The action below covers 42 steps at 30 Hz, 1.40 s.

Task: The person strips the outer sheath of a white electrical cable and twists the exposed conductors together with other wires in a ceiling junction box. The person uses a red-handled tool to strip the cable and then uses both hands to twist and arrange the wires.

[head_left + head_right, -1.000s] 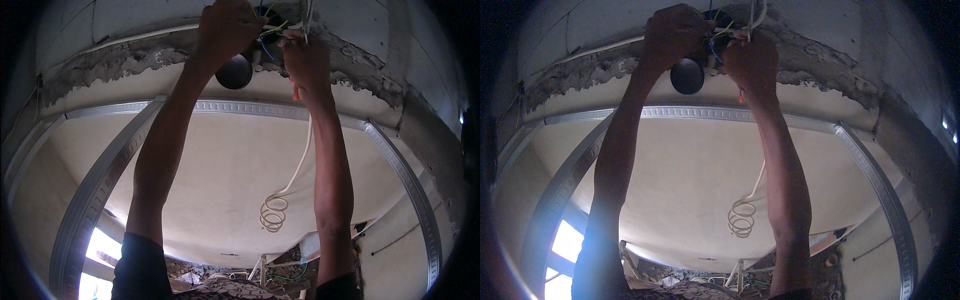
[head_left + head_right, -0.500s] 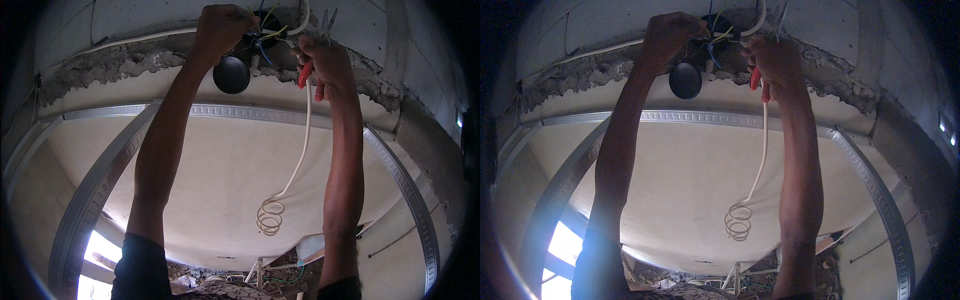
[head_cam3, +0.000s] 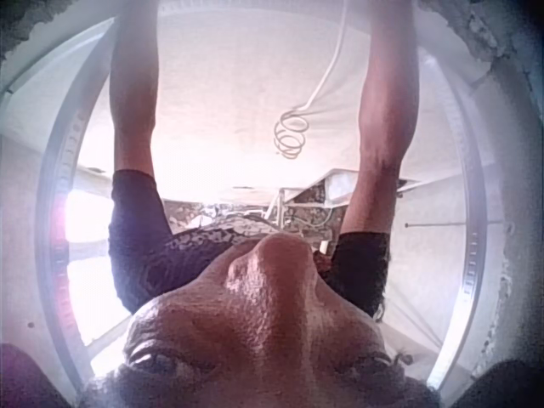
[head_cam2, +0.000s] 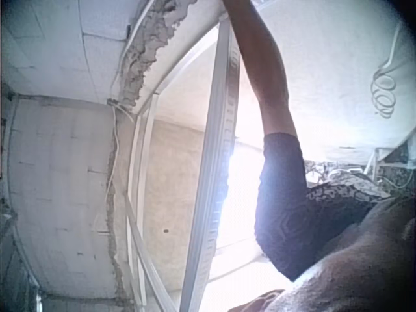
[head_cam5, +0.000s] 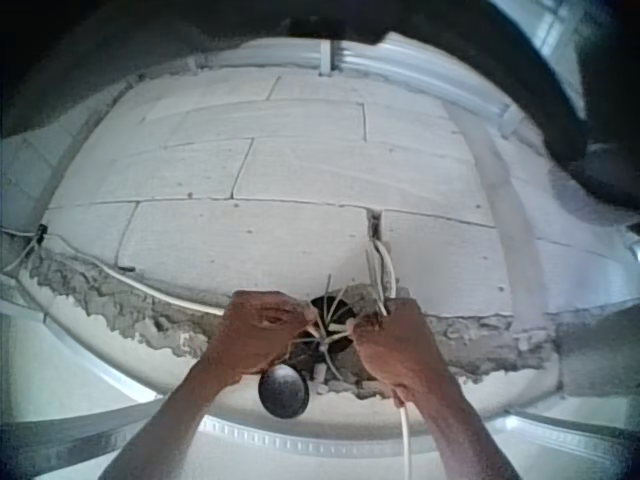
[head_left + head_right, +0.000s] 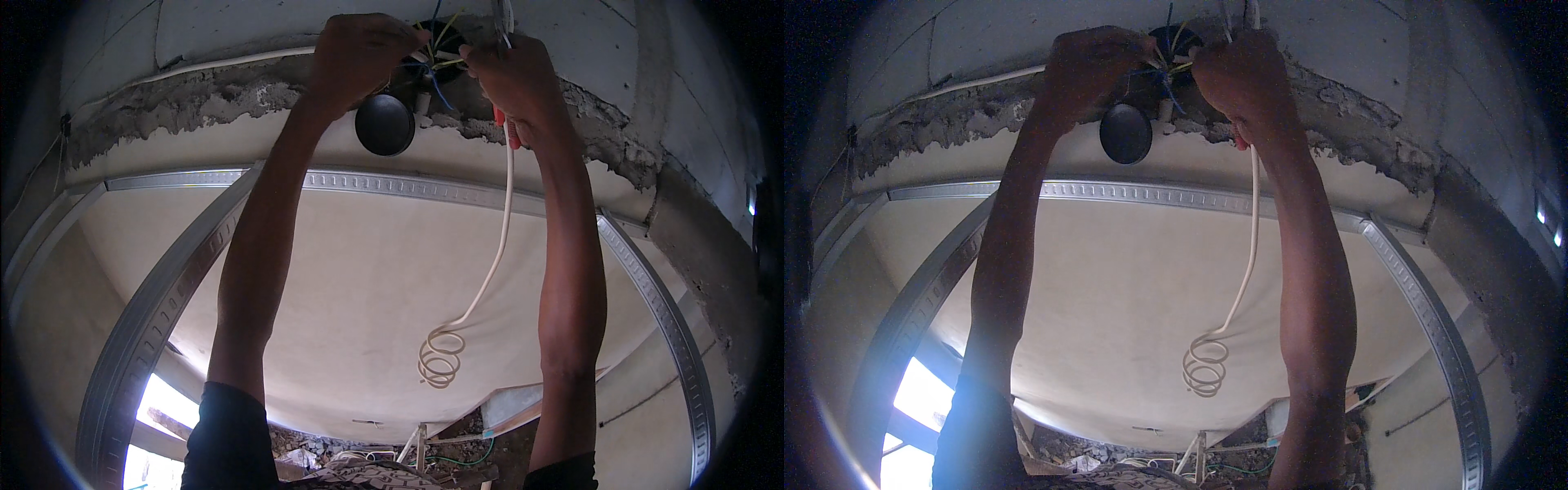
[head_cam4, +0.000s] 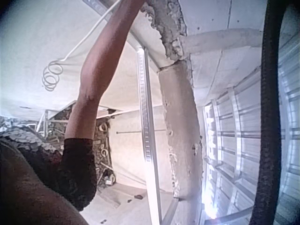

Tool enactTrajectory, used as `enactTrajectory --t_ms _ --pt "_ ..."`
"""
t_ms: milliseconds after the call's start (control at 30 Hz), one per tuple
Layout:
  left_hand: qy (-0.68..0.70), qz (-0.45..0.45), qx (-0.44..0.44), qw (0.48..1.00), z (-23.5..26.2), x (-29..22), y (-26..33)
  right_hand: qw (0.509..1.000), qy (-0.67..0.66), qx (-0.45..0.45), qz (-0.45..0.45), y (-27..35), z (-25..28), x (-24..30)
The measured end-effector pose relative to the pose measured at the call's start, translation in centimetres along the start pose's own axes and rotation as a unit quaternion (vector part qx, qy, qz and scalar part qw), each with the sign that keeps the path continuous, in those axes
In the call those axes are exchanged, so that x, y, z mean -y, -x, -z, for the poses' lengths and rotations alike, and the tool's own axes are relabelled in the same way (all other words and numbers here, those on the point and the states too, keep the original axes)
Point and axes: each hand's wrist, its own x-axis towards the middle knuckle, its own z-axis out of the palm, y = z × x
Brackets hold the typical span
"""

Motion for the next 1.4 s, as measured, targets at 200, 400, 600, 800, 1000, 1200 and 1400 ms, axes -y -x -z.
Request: enactTrajectory --t_ms 200,400,600,800,1000,1200,1400 --pt "0.072 0.034 -0.013 0.997 -0.2 -0.2 0.2 0.989 0.130 -0.041 0.051 -1.6 0.9 -1.9" --pt "0.147 0.089 -0.006 0.985 -0.7 0.3 0.4 0.993 0.102 -0.033 0.049 -1.0 0.9 -2.1" --pt "0.180 0.109 0.014 0.978 -1.1 -0.4 0.7 0.984 0.158 -0.033 0.077 -1.1 1.5 -0.9" --pt "0.173 0.128 0.039 0.976 -1.1 -0.4 0.4 0.940 0.248 -0.077 0.220 -1.6 1.6 0.8" --pt "0.178 0.139 0.090 0.970 -0.4 0.0 0.3 0.939 0.327 -0.015 0.110 -0.5 0.8 6.2" --pt "-0.104 -0.248 0.055 0.962 -1.7 2.4 0.3 0.794 0.453 0.014 0.405 -4.1 0.3 -0.1" --pt "-0.344 -0.276 -0.026 0.897 -1.6 2.5 -1.0 0.862 0.387 0.025 0.327 -5.3 -0.9 2.7"
